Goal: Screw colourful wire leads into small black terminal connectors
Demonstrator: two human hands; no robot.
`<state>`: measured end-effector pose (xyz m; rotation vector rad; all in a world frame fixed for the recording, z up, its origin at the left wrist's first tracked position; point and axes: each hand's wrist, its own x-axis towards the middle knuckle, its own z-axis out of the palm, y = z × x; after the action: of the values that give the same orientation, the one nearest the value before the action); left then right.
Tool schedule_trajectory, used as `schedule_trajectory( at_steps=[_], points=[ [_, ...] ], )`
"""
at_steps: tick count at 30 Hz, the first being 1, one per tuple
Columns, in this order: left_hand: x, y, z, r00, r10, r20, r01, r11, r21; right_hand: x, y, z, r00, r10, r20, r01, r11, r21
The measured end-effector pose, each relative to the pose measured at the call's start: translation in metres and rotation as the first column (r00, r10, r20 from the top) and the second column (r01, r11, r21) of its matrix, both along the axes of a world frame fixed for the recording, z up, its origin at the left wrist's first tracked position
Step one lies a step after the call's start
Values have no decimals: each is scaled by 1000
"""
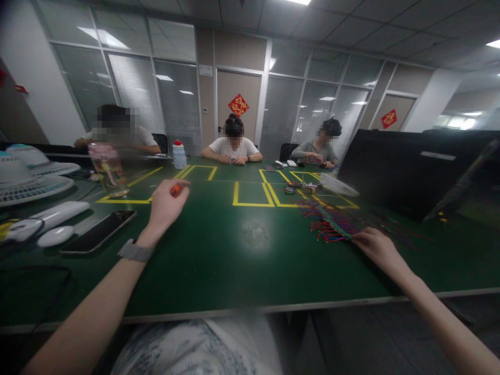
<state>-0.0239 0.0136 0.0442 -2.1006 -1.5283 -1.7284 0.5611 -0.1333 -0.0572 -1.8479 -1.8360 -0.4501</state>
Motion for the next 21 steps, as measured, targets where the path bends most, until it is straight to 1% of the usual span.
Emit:
schedule_trajectory(
  at_steps=[2,4,6,7,9,12,14,15,16,17,19,21],
  points=[
    [0,0,0,1000,-1,2,1,1000,-2,-5,-2,3,1000,4,15,-5,1000,22],
    [0,-1,1,1000,-4,-2,4,1000,-3,-16,-2,8,999,0,49,-4,997,78],
    [0,-1,1,1000,-8,-6,8,1000,-4,-35,4,15,996,-10,86,-2,990,140],
    [0,-1,1,1000,-9,-7,9,1000,-5,-46,10,19,994,-1,106,-15,989,148],
    [0,-1,0,1000,-9,-7,9,1000,-3,-72,29,27,991,33,127,-54,985,161],
    [0,0,-1,1000,-12,-5,12,1000,6,-116,72,36,986,144,80,-153,980,129],
    [0,1,-1,1000,-13,-3,13,1000,5,-146,108,40,984,169,55,-172,984,52],
    [0,1,-1,1000,-12,-2,12,1000,3,-160,127,41,987,153,52,-153,988,-10],
    [0,0,-1,1000,-11,-2,11,1000,1,-172,146,42,994,96,59,-91,993,-81],
    [0,-1,0,1000,-10,-4,10,1000,0,-183,164,43,997,3,74,8,988,-156],
    [0,-3,1,1000,-11,-11,11,1000,2,-199,198,43,994,-81,75,94,977,-191],
    [1,-5,3,1000,-13,-17,14,1000,6,-206,224,40,983,-162,80,176,961,-213]
  ],
)
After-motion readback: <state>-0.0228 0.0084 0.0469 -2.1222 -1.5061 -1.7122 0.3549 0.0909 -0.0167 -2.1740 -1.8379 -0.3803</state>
